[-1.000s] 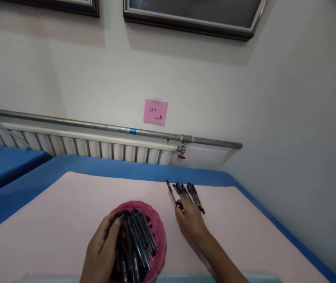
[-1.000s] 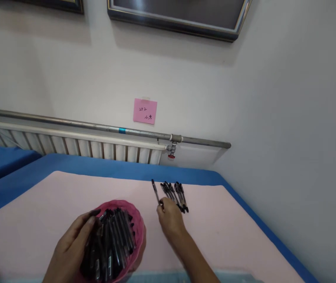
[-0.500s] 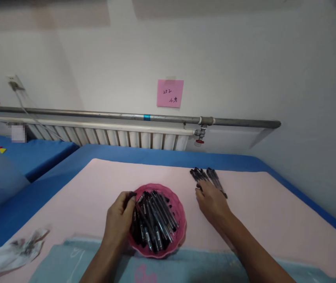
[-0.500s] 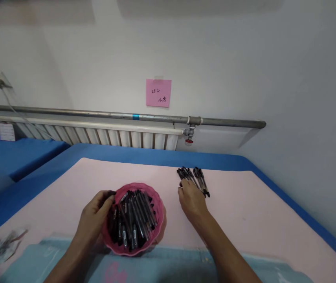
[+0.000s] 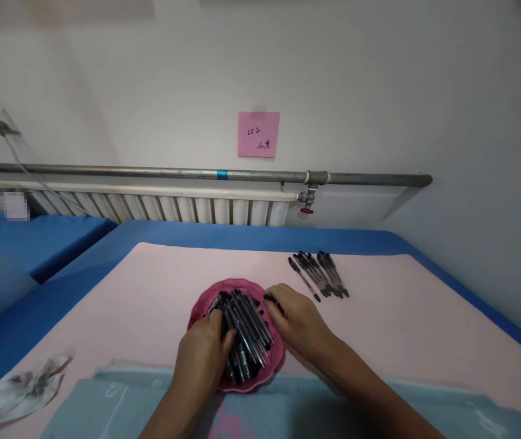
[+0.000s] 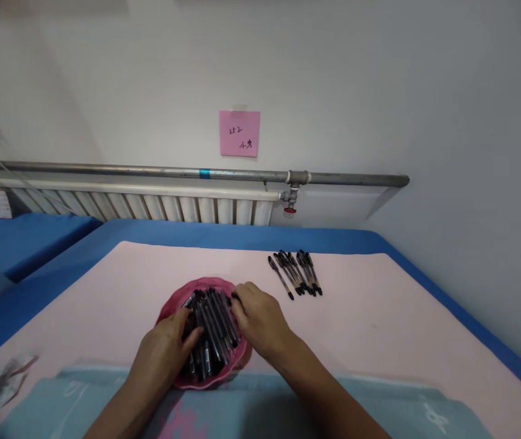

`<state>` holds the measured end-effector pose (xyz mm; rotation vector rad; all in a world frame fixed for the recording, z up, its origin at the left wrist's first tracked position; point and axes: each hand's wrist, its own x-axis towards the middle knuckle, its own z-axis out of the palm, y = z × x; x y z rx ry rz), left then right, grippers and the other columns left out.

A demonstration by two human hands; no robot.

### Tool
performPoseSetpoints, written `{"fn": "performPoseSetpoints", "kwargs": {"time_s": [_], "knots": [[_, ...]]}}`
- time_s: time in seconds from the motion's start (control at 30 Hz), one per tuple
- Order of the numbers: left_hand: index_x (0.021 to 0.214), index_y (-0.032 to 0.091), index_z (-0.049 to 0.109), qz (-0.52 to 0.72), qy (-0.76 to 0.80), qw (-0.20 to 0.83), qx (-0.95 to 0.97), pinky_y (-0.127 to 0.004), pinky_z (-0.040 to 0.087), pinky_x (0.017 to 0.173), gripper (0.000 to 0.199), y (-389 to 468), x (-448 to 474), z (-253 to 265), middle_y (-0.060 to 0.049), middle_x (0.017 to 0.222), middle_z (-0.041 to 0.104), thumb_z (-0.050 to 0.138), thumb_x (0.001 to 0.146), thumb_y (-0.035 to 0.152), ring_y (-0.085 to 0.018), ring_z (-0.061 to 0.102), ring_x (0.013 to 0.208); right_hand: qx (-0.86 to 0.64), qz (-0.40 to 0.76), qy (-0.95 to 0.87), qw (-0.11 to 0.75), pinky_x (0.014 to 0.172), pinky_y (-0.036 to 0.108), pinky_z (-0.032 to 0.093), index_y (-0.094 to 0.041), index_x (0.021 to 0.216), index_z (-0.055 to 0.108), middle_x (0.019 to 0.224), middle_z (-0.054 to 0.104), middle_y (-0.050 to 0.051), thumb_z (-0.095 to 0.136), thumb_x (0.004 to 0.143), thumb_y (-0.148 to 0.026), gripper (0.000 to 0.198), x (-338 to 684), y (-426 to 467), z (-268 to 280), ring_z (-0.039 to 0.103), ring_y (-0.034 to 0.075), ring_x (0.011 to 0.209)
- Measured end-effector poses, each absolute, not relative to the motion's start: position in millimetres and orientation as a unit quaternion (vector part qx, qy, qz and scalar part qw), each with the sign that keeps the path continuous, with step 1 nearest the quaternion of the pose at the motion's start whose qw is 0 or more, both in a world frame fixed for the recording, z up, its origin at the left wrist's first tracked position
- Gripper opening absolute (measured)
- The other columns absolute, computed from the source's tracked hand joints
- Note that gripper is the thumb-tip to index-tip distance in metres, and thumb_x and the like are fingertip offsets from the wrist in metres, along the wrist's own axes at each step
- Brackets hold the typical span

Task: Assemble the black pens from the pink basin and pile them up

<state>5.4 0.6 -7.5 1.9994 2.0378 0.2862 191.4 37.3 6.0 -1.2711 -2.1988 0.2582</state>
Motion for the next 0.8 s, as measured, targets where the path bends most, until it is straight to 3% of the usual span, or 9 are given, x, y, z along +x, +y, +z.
{"fn": "performPoseSetpoints", "kwargs": {"time_s": [0.2, 0.4, 0.53, 0.8], "knots": [[0.118, 0.015, 0.051, 0.164, 0.707, 0.2, 0.658, -0.034, 0.042, 0.07, 0.038, 2, 3, -5, -0.013, 0.095, 0.07, 0.048, 0.081, 0.024, -0.027, 0.065, 0.085, -0.471, 0.12, -0.825, 0.287, 0.068, 0.028, 0.043, -0.018, 0.083, 0.056, 0.08, 0.06, 0.004, 0.042, 0.088, -0.015, 0.016, 187, 34, 5, 0.056, 0.016, 0.074], [0.116, 0.014, 0.051, 0.316, 0.704, 0.282, 0.57, -0.031, 0.045, 0.07, 0.038, 3, -8, 3, -0.008, 0.083, 0.069, 0.044, 0.08, 0.024, -0.022, 0.065, 0.075, -0.422, 0.161, -0.858, 0.244, 0.07, 0.028, 0.044, -0.017, 0.086, 0.058, 0.085, 0.059, 0.005, 0.046, 0.084, -0.01, 0.015, 174, 23, 1, 0.055, 0.017, 0.078], [0.125, 0.012, 0.047, 0.378, 0.709, 0.264, 0.534, -0.032, 0.045, 0.072, 0.049, 5, -15, 7, -0.007, 0.085, 0.068, 0.046, 0.078, 0.026, -0.021, 0.064, 0.076, -0.377, 0.147, -0.893, 0.197, 0.071, 0.03, 0.042, -0.019, 0.087, 0.061, 0.088, 0.058, 0.005, 0.051, 0.081, -0.01, 0.015, 162, 17, -6, 0.053, 0.018, 0.082], [0.124, 0.012, 0.05, 0.399, 0.701, 0.264, 0.53, -0.032, 0.046, 0.071, 0.048, 7, -19, 3, -0.007, 0.084, 0.068, 0.046, 0.079, 0.029, -0.021, 0.064, 0.075, -0.4, 0.094, -0.902, 0.133, 0.073, 0.034, 0.038, -0.017, 0.081, 0.063, 0.088, 0.058, 0.007, 0.053, 0.083, -0.019, 0.01, 145, 14, -8, 0.05, 0.02, 0.081]]}}
